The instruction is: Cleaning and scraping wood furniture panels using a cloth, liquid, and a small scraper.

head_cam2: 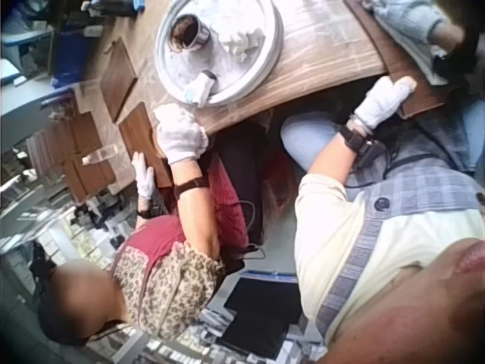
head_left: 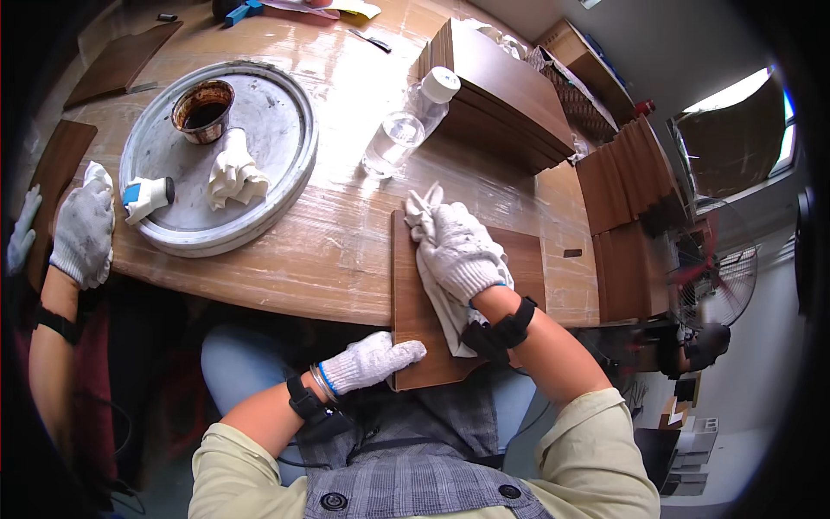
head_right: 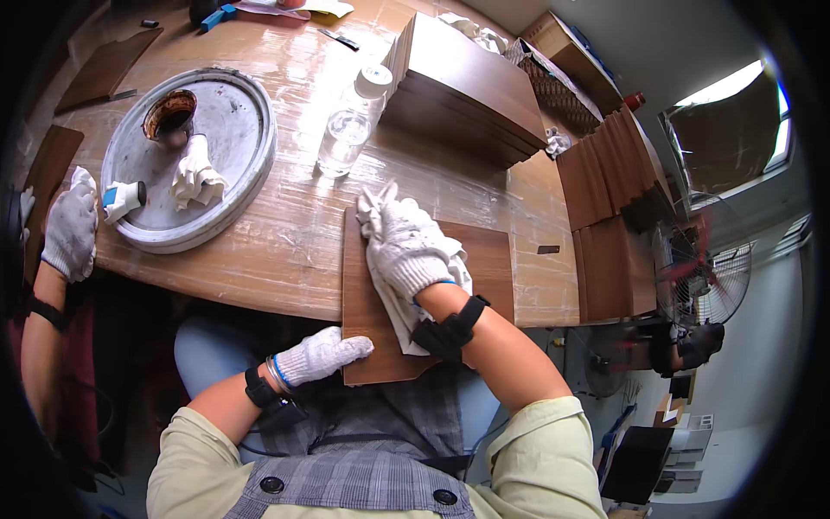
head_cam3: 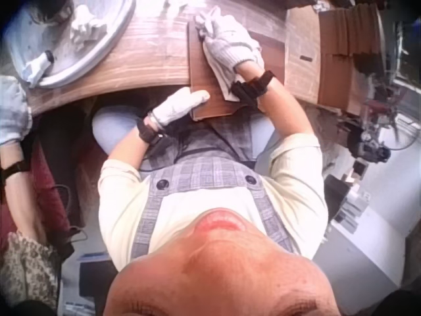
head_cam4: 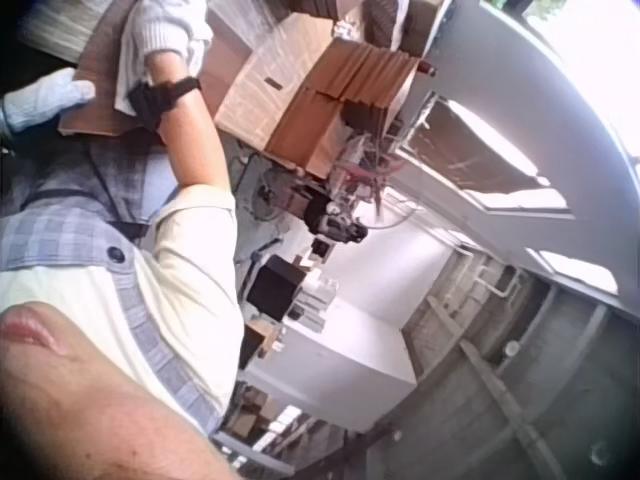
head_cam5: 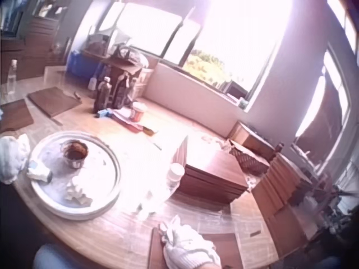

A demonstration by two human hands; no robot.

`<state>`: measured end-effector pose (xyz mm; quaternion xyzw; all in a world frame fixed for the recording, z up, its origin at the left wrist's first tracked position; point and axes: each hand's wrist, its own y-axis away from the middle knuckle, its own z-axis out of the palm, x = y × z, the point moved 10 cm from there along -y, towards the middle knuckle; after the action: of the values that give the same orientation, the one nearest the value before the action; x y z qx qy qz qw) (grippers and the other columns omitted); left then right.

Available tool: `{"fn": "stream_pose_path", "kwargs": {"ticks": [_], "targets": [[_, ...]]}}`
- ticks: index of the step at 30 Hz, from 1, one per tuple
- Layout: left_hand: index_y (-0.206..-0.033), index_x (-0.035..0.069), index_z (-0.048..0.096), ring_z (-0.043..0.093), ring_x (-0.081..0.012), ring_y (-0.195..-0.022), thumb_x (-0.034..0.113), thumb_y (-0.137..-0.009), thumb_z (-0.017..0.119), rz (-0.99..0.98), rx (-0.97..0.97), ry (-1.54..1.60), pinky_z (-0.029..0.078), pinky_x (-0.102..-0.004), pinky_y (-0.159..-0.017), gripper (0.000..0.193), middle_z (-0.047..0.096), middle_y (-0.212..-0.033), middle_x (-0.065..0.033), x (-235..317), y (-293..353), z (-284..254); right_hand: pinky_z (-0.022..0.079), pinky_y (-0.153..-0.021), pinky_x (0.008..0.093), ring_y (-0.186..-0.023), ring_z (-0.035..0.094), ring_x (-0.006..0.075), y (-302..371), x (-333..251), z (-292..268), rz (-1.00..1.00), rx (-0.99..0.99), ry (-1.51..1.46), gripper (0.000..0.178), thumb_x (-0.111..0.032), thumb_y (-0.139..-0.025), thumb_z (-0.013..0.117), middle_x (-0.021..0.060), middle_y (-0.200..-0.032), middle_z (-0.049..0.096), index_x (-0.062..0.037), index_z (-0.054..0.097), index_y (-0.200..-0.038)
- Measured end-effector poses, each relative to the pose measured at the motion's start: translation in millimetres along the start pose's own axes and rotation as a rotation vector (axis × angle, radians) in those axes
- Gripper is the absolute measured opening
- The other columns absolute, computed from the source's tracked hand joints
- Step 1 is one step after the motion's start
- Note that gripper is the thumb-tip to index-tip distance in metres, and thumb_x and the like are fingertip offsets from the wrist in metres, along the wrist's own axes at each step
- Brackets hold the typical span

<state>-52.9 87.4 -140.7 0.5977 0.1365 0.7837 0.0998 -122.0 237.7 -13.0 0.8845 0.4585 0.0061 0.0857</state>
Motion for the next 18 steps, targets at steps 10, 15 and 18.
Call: {"fn": "stream_pose_path", "kwargs": {"ticks": [10, 15, 18], "targets": [[-0.1, -0.001, 0.068, 0.062, -0.0157, -0.075, 0.053, -0.091, 0.059, -0.005, 0.053, -0.022, 0.052, -0.0313, -0.067, 0.055, 0.066, -0.082, -0.0091, -5, 3, 1, 0.047, -0.092, 0.0447, -0.109, 0.057, 0.0385, 31, 179, -14, 0.331, 0.046, 0.102, 0.035, -0.034, -0.092, 0.055, 0.0207, -0.116, 0.059, -0.0058, 0.058, -0.112], [-0.094, -0.002, 0.068, 0.061, -0.0162, -0.074, 0.052, -0.092, 0.058, -0.014, 0.017, -0.019, 0.05, -0.0329, -0.07, 0.055, 0.066, -0.077, -0.011, 3, 5, -2, 0.047, -0.088, 0.0483, -0.102, 0.059, 0.0372, 45, 39, 1, 0.08, -0.02, 0.048, 0.032, -0.034, -0.089, 0.058, 0.0171, -0.111, 0.058, -0.0094, 0.059, -0.11], [-0.097, -0.001, 0.068, 0.061, -0.0152, -0.074, 0.049, -0.092, 0.059, 0.027, 0.072, 0.09, 0.051, -0.0318, -0.07, 0.052, 0.068, -0.083, -0.0088, 2, 8, -6, 0.048, -0.082, 0.0458, -0.099, 0.061, 0.0342, 77, -25, 15, -0.288, -0.133, 0.048, 0.027, -0.03, -0.085, 0.063, 0.0155, -0.105, 0.058, -0.0118, 0.061, -0.105]]}}
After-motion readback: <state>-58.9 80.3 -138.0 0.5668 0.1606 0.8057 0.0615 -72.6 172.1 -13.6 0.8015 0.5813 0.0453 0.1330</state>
